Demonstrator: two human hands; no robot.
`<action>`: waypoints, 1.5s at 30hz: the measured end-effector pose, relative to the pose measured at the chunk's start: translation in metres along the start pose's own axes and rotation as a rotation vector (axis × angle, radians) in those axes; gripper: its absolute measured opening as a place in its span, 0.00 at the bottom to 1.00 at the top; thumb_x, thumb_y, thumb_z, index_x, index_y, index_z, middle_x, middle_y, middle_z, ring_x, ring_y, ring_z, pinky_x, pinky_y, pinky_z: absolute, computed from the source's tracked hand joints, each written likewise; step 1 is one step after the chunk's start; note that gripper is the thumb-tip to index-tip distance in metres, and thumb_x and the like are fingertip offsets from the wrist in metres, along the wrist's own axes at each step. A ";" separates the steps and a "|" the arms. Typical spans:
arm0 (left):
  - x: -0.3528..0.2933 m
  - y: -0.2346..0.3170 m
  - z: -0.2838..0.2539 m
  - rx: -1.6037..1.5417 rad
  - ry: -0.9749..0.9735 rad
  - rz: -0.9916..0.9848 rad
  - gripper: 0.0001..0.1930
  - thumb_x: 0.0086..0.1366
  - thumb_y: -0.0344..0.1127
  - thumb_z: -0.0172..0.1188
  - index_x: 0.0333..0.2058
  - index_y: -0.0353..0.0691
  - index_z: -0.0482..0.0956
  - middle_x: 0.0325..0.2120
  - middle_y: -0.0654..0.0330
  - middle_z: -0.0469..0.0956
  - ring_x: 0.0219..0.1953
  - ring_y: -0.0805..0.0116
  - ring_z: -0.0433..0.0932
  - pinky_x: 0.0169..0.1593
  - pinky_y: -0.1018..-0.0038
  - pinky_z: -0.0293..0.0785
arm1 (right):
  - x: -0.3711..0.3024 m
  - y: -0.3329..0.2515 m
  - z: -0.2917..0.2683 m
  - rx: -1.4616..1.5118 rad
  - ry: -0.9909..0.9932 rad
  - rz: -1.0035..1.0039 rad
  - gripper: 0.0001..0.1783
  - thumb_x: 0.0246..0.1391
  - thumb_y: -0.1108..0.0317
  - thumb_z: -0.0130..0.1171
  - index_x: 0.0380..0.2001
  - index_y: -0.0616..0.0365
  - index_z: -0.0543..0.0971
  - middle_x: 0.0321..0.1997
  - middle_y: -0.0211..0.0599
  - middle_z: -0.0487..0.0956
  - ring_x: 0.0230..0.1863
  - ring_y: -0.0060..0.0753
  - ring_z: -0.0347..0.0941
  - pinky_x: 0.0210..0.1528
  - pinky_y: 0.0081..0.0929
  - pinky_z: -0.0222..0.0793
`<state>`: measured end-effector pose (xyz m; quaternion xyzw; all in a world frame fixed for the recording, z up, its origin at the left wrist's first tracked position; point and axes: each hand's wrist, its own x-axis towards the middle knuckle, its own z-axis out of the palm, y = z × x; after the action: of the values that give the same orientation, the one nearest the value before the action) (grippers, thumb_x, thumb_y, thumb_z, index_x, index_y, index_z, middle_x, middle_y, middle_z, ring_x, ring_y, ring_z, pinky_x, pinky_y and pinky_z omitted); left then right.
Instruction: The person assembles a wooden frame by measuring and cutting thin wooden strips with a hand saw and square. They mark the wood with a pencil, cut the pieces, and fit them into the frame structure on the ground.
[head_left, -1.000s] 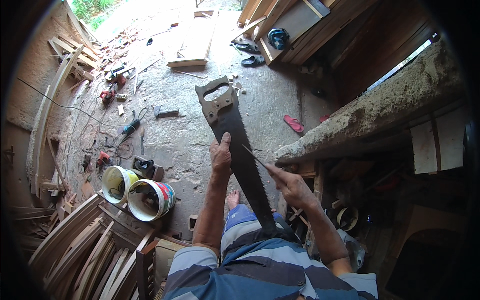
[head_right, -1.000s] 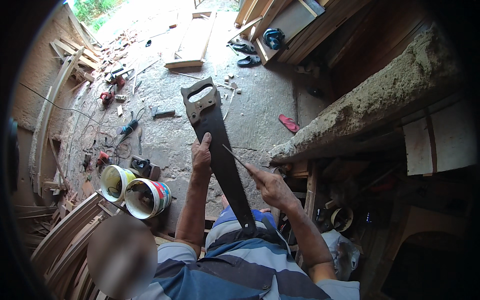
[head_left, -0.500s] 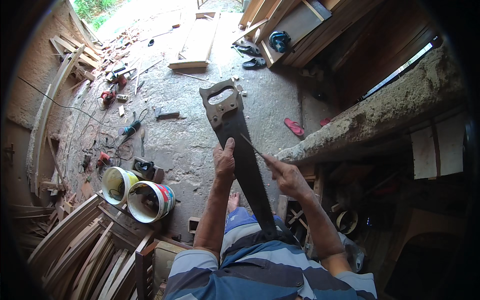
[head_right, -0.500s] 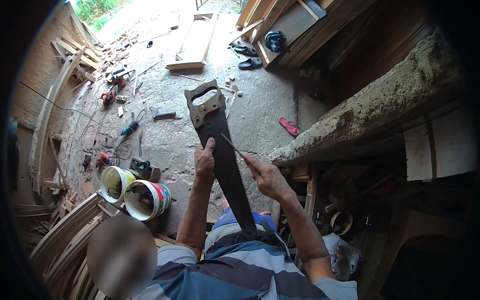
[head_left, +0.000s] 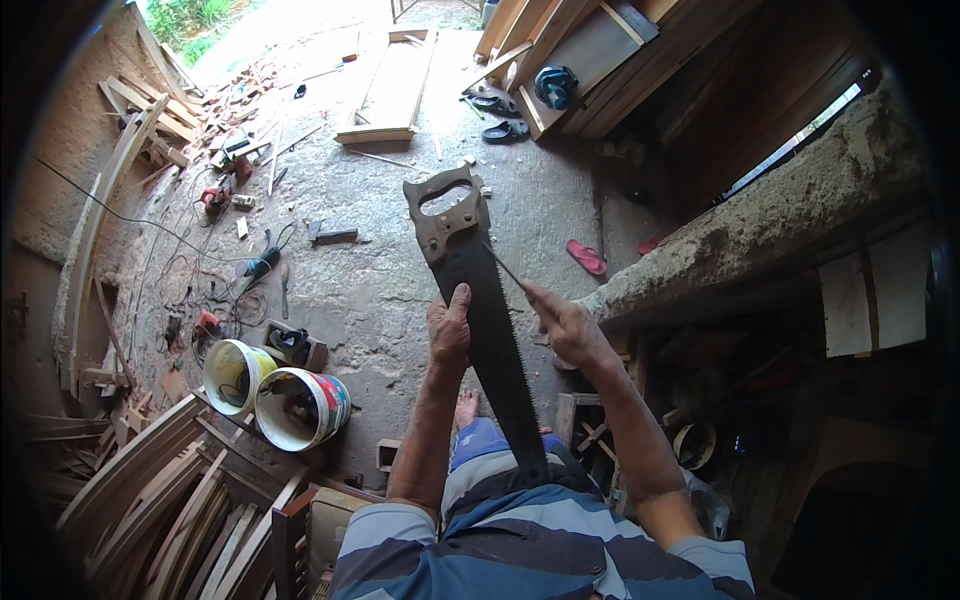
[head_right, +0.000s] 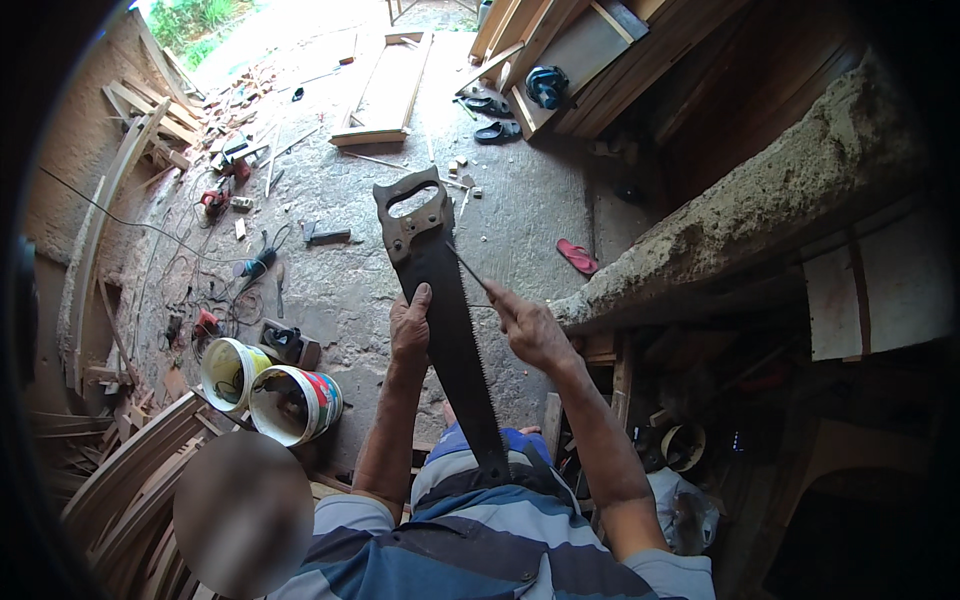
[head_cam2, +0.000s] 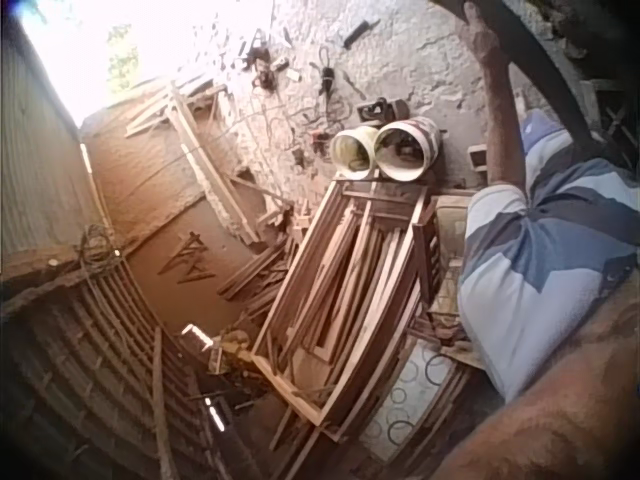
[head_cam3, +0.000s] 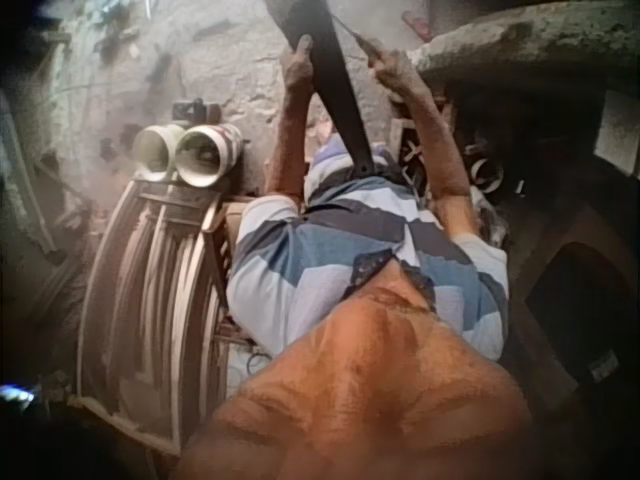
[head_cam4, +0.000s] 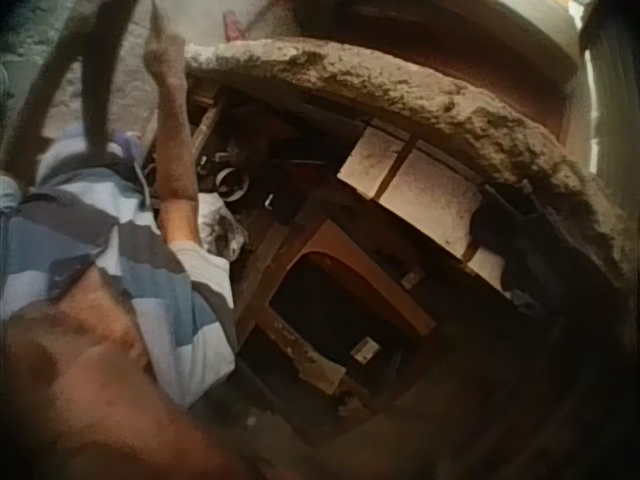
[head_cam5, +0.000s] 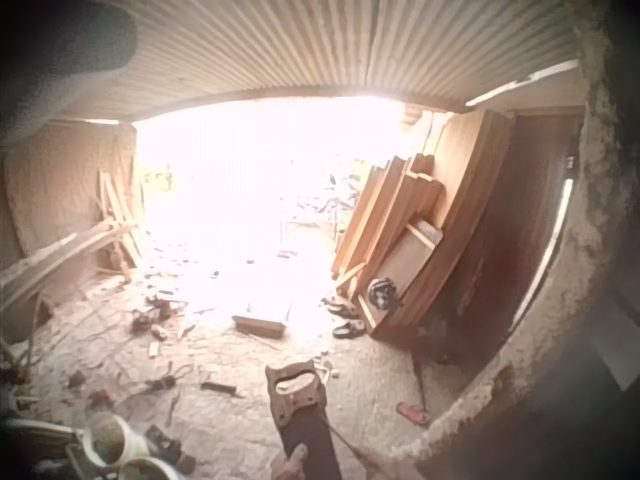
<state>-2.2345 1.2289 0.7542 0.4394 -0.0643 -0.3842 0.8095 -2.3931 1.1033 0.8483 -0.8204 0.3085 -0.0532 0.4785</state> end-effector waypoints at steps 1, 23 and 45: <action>0.000 0.000 0.001 0.000 -0.001 -0.010 0.12 0.76 0.36 0.56 0.51 0.36 0.78 0.41 0.61 0.83 0.38 0.72 0.82 0.41 0.73 0.80 | 0.005 0.000 -0.003 -0.010 0.026 -0.016 0.24 0.72 0.64 0.49 0.69 0.47 0.70 0.32 0.46 0.81 0.31 0.36 0.77 0.42 0.35 0.76; 0.015 0.043 -0.011 0.690 -0.040 0.291 0.09 0.74 0.36 0.59 0.45 0.38 0.83 0.38 0.58 0.84 0.39 0.73 0.81 0.41 0.75 0.75 | -0.039 -0.032 -0.055 0.875 0.182 -0.056 0.31 0.74 0.48 0.47 0.68 0.59 0.65 0.28 0.26 0.76 0.16 0.11 0.65 0.14 0.15 0.62; -0.002 0.044 -0.019 -0.241 -0.013 0.088 0.18 0.76 0.36 0.55 0.59 0.36 0.72 0.53 0.51 0.80 0.54 0.60 0.79 0.57 0.64 0.77 | -0.122 -0.011 0.018 0.984 0.123 0.118 0.27 0.59 0.68 0.68 0.59 0.60 0.72 0.40 0.32 0.85 0.20 0.10 0.68 0.21 0.14 0.63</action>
<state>-2.2025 1.2570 0.7761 0.3331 -0.0422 -0.3561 0.8721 -2.4798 1.1886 0.8735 -0.4739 0.3205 -0.2132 0.7920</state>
